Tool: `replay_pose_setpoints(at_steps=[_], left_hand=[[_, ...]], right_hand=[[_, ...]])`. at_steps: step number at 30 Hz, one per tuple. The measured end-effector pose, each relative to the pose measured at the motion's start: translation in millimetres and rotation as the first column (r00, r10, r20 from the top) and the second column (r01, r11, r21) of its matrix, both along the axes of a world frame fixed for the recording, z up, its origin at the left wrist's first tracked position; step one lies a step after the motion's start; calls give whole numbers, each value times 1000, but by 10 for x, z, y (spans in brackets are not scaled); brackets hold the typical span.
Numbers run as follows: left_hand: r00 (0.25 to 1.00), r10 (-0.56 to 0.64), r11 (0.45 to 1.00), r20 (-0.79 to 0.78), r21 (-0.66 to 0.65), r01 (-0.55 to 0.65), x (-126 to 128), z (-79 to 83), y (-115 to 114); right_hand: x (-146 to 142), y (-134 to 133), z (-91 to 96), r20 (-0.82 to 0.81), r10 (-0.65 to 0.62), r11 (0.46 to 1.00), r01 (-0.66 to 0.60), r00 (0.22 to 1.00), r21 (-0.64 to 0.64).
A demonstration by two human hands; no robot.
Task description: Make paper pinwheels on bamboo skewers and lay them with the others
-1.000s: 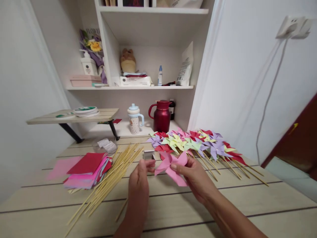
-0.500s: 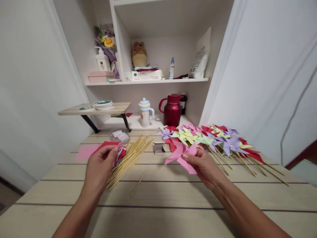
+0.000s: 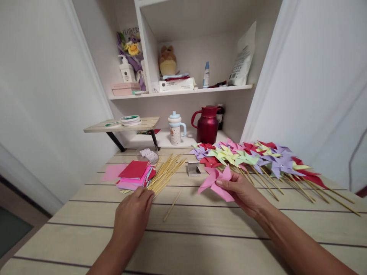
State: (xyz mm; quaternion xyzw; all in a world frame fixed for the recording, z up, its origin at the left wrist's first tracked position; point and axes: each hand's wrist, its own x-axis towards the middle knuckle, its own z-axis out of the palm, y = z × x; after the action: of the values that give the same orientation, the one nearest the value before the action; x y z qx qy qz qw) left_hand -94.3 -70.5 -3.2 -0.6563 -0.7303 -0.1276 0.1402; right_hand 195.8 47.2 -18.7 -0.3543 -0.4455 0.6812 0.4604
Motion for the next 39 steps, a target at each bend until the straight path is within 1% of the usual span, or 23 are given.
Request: replay_pose_setpoints(at_steps=[2,3,6,8,9,12,14,17,22,27,32,36,39], left_hand=[[998,37,999,-50,-7,-38,-11,20,46],[998,43,999,-49,-14,-43,-22,23,71],[999,13,998,41,-68,-10,-23,11,137],[995,-24,995,101,-98,34,33,1,173],[994,-42,993,105,-104,53,79,-2,194],[995,-102,985,19,-137,104,248,-7,284],[990,-139,973,-30,-187,131,352,-21,359],[982,-183,954,-39,-247,168,462,-67,447],[971,-227,941,-70,-272,200,561,-117,484],[946,-299,926,-127,-276,256,597,-89,541],[921,-371,910,-123,-246,334,520,-107,659],[938,-339,933,-73,-153,326,493,-189,696],[954,-300,951,1,-78,300,581,-258,726]], right_hand=[[0,9,-1,8,10,1000,-10,1000,-3],[0,12,-1,7,13,1000,-13,1000,-3],[0,10,1,-11,12,1000,-12,1000,4],[-1,4,1,-8,-2,1000,2,1000,5],[-1,2,0,-1,-6,1000,6,1000,2],[-3,0,1,10,7,1000,-7,1000,-3],[-3,2,4,5,18,1000,-18,1000,9],[0,3,16,1,24,1000,-24,1000,13],[2,-7,39,-38,32,999,-32,999,8],[0,3,30,-82,59,998,-59,995,-3],[13,30,10,-108,59,998,-60,992,-4],[7,32,5,-145,79,997,-81,986,-11],[-6,37,-7,-176,88,996,-92,980,-19]])
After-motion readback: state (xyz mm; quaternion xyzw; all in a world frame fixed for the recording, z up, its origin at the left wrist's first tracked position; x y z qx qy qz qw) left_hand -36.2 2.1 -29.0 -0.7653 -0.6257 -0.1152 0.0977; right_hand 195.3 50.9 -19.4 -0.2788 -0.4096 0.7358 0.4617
